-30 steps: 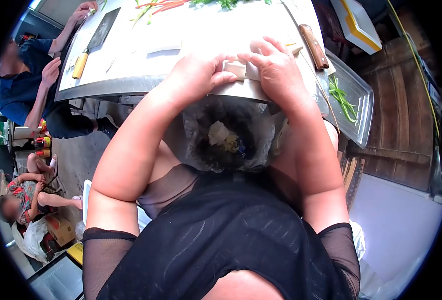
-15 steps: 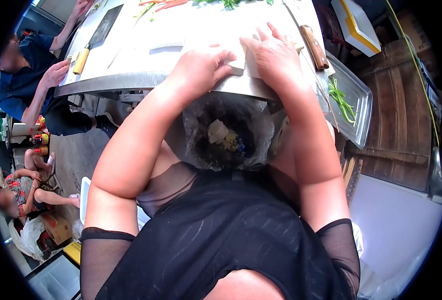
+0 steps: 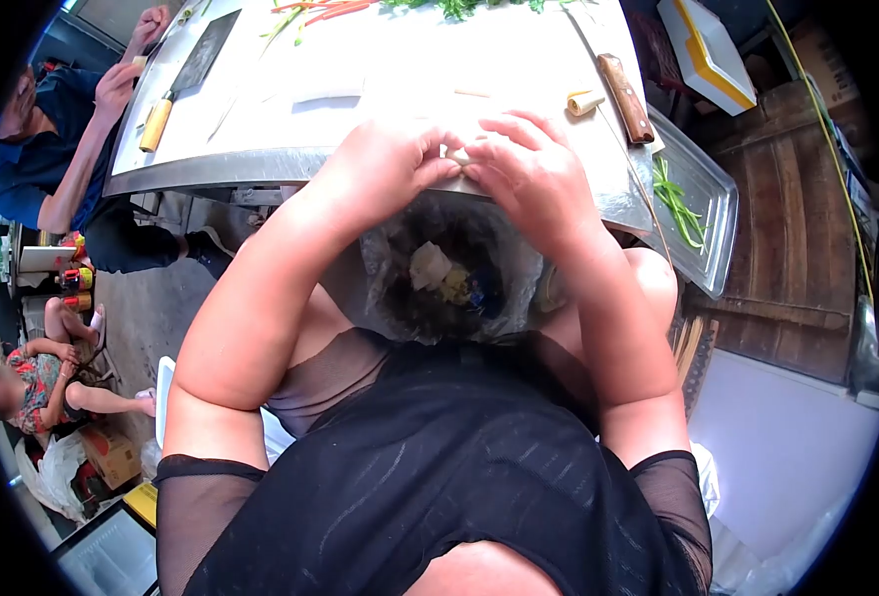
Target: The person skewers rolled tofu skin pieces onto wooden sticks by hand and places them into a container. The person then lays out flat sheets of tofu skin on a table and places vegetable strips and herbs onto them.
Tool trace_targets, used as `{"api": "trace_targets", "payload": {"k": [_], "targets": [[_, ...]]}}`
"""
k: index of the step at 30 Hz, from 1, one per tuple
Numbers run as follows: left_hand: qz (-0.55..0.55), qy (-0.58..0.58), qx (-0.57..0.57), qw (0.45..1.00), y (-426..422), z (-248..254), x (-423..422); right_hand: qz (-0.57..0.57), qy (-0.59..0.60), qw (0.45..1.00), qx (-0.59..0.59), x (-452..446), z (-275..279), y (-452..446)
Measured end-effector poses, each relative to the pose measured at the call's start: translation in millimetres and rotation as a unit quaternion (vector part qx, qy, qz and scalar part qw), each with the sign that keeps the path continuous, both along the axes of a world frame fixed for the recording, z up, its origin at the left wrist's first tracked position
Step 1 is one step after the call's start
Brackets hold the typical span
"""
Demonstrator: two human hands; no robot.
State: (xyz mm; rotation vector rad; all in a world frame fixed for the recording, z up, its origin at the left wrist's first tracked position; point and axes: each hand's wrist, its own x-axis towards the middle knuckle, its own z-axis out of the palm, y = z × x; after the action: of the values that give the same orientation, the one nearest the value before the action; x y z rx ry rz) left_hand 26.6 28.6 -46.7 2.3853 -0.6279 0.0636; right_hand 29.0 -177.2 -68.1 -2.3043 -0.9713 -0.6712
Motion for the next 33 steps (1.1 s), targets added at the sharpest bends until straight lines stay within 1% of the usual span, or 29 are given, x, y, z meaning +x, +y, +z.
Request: {"api": "trace_targets", "payload": {"k": [1, 4, 7, 13, 17, 19, 26, 29, 31, 32, 33], "targets": [[-0.023, -0.011, 0.007, 1.000, 1, -1, -2, 0.013, 0.018, 1.000, 0.016, -3, -1, 0], [-0.022, 0.004, 0.036, 0.999, 1, 7, -8, 0.035, 0.051, 0.998, 0.027, -7, 0, -1], [-0.044, -0.009, 0.022, 0.999, 2, 4, -9, 0.040, 0.075, 0.995, 0.041, -7, -4, -2], [-0.047, 0.003, 0.010, 0.999, 2, 5, -8, 0.040, 0.138, 0.988, 0.050, -9, 3, -1], [-0.046, 0.013, 0.014, 0.999, 1, 5, -8, 0.043, 0.131, 0.989, 0.057, -10, 4, 1], [-0.038, 0.030, -0.006, 0.999, 1, 3, -9, 0.043, 0.141, 0.986, 0.072, -10, 3, 1], [-0.044, 0.050, -0.023, 0.998, -1, 1, -11, 0.045, 0.155, 0.984, 0.078, -13, 7, 3], [-0.043, 0.050, -0.007, 0.998, -1, 4, -11, 0.041, 0.184, 0.978, 0.090, -15, 7, 5], [-0.034, 0.091, 0.003, 0.995, -1, 6, -11, 0.013, 0.294, 0.946, 0.132, -17, 8, 6], [-0.034, 0.091, 0.003, 0.995, 0, 8, -10, 0.014, 0.294, 0.946, 0.132, -16, 8, 4], [-0.042, 0.094, 0.008, 0.995, 0, 9, -8, 0.034, 0.253, 0.961, 0.106, -12, 7, 2]]}}
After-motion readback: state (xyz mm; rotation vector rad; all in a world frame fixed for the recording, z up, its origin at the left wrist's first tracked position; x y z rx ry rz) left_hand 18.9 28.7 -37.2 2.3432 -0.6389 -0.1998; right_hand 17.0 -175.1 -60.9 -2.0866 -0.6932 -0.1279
